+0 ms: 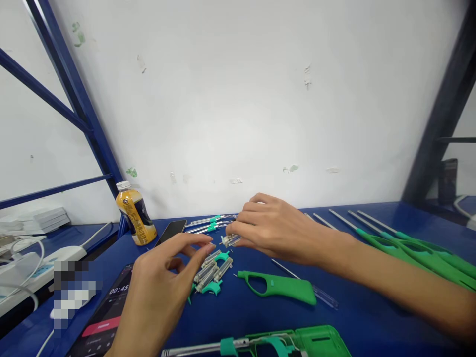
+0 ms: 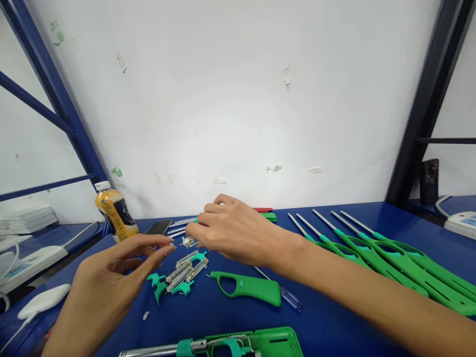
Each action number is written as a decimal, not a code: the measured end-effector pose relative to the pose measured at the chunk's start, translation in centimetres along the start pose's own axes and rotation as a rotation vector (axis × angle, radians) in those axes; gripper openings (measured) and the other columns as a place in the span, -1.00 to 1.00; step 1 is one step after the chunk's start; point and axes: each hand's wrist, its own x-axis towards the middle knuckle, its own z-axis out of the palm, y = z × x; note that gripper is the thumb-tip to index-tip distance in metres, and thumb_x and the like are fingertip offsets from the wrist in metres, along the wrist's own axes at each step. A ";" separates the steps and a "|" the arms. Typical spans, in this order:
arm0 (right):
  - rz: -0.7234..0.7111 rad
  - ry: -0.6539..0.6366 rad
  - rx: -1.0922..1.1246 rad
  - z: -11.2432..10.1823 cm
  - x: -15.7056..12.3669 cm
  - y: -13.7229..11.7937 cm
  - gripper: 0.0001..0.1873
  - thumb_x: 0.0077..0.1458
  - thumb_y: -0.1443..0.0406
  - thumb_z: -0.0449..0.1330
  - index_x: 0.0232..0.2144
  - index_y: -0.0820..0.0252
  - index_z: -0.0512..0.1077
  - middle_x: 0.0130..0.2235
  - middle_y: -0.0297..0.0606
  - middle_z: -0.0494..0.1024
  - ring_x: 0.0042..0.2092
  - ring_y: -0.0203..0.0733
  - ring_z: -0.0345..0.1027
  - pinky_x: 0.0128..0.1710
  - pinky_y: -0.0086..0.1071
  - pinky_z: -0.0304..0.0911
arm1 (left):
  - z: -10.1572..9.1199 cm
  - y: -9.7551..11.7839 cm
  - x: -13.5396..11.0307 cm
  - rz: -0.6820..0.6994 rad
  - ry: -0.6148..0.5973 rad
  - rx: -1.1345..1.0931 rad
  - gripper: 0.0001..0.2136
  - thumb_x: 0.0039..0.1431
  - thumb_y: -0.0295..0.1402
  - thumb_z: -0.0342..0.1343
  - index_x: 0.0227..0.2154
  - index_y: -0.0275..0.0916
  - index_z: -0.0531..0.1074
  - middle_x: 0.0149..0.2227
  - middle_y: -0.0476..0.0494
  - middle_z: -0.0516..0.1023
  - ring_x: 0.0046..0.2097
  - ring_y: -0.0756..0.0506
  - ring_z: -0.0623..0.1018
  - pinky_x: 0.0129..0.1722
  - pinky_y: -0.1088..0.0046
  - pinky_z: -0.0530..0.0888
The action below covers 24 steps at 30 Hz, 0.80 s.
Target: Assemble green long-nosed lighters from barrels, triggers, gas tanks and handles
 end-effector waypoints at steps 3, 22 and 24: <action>-0.001 0.030 -0.017 -0.1 0.0 -0.2 -0.92 0.44 0.35 0.19 -0.12 0.21 0.49 -0.25 -0.27 0.58 -0.25 -0.17 0.38 -0.15 -0.22 0.14 | 0.0 -0.1 0.1 -0.031 -0.008 -0.083 -0.80 0.18 -0.09 0.28 -0.37 -0.07 0.69 -0.35 -0.02 0.69 -0.39 -0.07 0.59 -0.51 0.54 0.48; 0.040 0.136 -0.015 -0.2 0.0 -1.0 -0.84 0.44 0.28 0.18 -0.22 0.17 0.53 -0.33 -0.31 0.54 -0.31 -0.17 0.33 -0.33 -0.23 0.12 | 1.0 -0.2 -0.2 -0.325 -0.193 -0.469 -0.59 0.11 0.12 0.36 -0.25 -0.14 0.66 -0.67 0.10 0.30 -0.64 0.10 0.09 -0.68 0.59 -0.08; 0.047 0.132 -0.015 -0.1 -0.1 -1.0 -0.84 0.44 0.29 0.17 -0.21 0.17 0.53 -0.33 -0.31 0.55 -0.30 -0.16 0.34 -0.33 -0.22 0.11 | 0.9 0.3 -0.3 -0.357 -0.162 -0.470 -0.61 0.10 0.09 0.37 -0.23 -0.13 0.66 -0.65 0.09 0.38 -0.64 0.12 0.10 -0.67 0.60 -0.03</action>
